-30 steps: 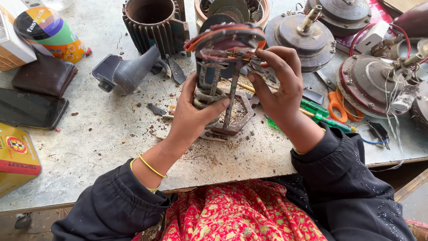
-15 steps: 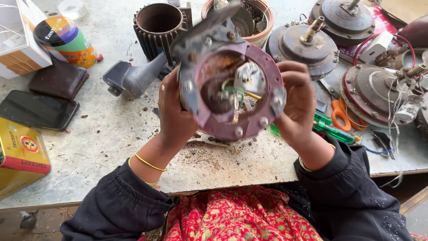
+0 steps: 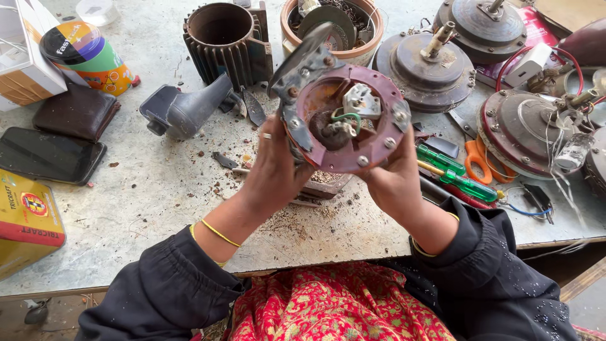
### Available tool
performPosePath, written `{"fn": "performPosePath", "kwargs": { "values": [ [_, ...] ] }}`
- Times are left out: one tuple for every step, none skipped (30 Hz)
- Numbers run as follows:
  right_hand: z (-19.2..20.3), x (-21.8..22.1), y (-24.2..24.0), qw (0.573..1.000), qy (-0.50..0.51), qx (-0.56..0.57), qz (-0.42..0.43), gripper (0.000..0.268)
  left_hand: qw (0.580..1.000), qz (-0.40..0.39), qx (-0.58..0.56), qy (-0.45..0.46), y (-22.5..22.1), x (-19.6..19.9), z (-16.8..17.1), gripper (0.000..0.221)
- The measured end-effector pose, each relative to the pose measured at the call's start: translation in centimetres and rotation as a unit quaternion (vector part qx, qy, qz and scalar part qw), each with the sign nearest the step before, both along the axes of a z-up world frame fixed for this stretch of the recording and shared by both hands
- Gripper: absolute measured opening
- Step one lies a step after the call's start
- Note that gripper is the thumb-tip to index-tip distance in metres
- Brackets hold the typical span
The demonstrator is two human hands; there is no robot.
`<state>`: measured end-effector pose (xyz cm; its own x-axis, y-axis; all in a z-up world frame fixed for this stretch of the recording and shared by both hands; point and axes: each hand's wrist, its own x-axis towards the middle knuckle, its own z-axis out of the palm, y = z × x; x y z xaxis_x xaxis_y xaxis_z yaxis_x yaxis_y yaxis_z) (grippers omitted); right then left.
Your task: The person uses a green screwdriver to adjust and tighten connections on a disassembled electrical motor component. They repeatedly insert and remove a coiled metal spring-like part, aligning it with the motor housing and securing it with the screwdriver.
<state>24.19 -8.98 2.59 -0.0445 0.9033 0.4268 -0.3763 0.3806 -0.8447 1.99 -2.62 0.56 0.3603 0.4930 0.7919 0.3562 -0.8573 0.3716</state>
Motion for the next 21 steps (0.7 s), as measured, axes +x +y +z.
{"fn": "performPosePath", "kwargs": {
  "values": [
    [0.2, 0.2, 0.0, 0.999, -0.048, 0.019, 0.003, 0.1, 0.999, -0.017, -0.028, -0.005, 0.0, 0.1, -0.1, 0.106],
    [0.3, 0.3, 0.0, 0.995, -0.095, 0.038, 0.006, 0.103, 0.998, -0.034, -0.055, -0.01, 0.1, 0.1, -0.2, 0.103],
    [0.5, 0.3, -0.1, 0.994, -0.096, 0.044, 0.009, 0.105, 0.995, -0.051, -0.083, -0.014, 0.2, 0.0, -0.2, 0.1],
    [0.7, 0.3, -0.2, 0.994, -0.097, 0.05, 0.011, 0.108, 0.995, -0.059, -0.074, -0.022, 0.2, 0.0, -0.1, 0.103],
    [0.8, 0.2, -0.3, 0.993, -0.098, 0.056, 0.013, 0.111, 0.995, -0.068, -0.066, -0.03, 0.3, -0.1, 0.0, 0.106],
    [1.0, 0.1, -0.5, 0.997, -0.064, 0.043, 0.023, 0.113, 0.995, -0.076, -0.059, -0.038, 0.4, -0.3, 0.1, 0.109],
    [1.1, -0.1, -0.7, 0.999, -0.031, 0.031, 0.033, 0.115, 0.986, -0.112, -0.088, -0.081, 0.3, -0.2, 0.2, 0.105],
    [1.2, -0.3, -0.9, 0.999, 0.003, 0.018, 0.045, 0.117, 0.974, -0.146, -0.117, -0.125, 0.3, -0.1, 0.4, 0.1],
    [1.4, -0.4, -1.0, 0.999, -0.005, 0.025, 0.032, 0.116, 0.959, -0.179, -0.144, -0.169, 0.3, -0.2, 0.6, 0.097],
    [1.6, -0.5, -1.0, 0.999, -0.014, 0.032, 0.019, 0.115, 0.946, -0.199, -0.195, -0.168, 0.4, -0.2, 0.8, 0.093],
    [1.8, -0.5, -1.0, 0.999, -0.023, 0.04, 0.006, 0.114, 0.93, -0.218, -0.246, -0.167, 0.7, -0.5, 1.0, 0.088],
    [2.1, -0.4, -1.0, 0.999, -0.02, 0.033, 0.011, 0.112, 0.91, -0.239, -0.296, -0.165, 1.0, -0.7, 1.2, 0.085],
    [2.4, -0.2, -0.7, 0.999, -0.017, 0.026, 0.016, 0.11, 0.899, -0.243, -0.323, -0.169, 1.5, -0.8, 1.5, 0.086],
    [2.7, 0.1, -0.5, 1.0, -0.014, 0.02, 0.019, 0.108, 0.888, -0.247, -0.349, -0.172, 2.1, -1.0, 1.7, 0.088],
    [2.9, 0.3, -0.4, 0.999, -0.003, 0.012, 0.033, 0.107, 0.875, -0.251, -0.375, -0.174, 2.4, -1.1, 1.8, 0.09],
    [3.2, 0.5, -0.1, 0.999, 0.009, 0.005, 0.048, 0.106, 0.877, -0.249, -0.377, -0.165, 2.6, -1.2, 1.8, 0.079],
    [3.4, 0.6, -0.1, 0.998, 0.02, -0.002, 0.062, 0.106, 0.878, -0.247, -0.38, -0.155, 2.7, -1.3, 1.7, 0.067],
    [3.5, 0.6, 0.0, 0.998, 0.01, 0.002, 0.062, 0.104, 0.88, -0.243, -0.382, -0.146, 2.7, -1.4, 1.6, 0.057],
    [3.7, 0.5, 0.1, 0.998, 0.0, 0.007, 0.062, 0.103, 0.877, -0.25, -0.38, -0.151, 2.7, -1.3, 1.5, 0.05],
    [3.8, 0.3, 0.0, 0.998, -0.009, 0.011, 0.062, 0.102, 0.875, -0.257, -0.379, -0.156, 2.6, -1.2, 1.4, 0.043],
    [3.8, 0.1, -0.1, 0.997, -0.016, 0.014, 0.069, 0.098, 0.873, -0.264, -0.377, -0.161, 2.5, -1.0, 1.3, 0.037]
  ]
}}
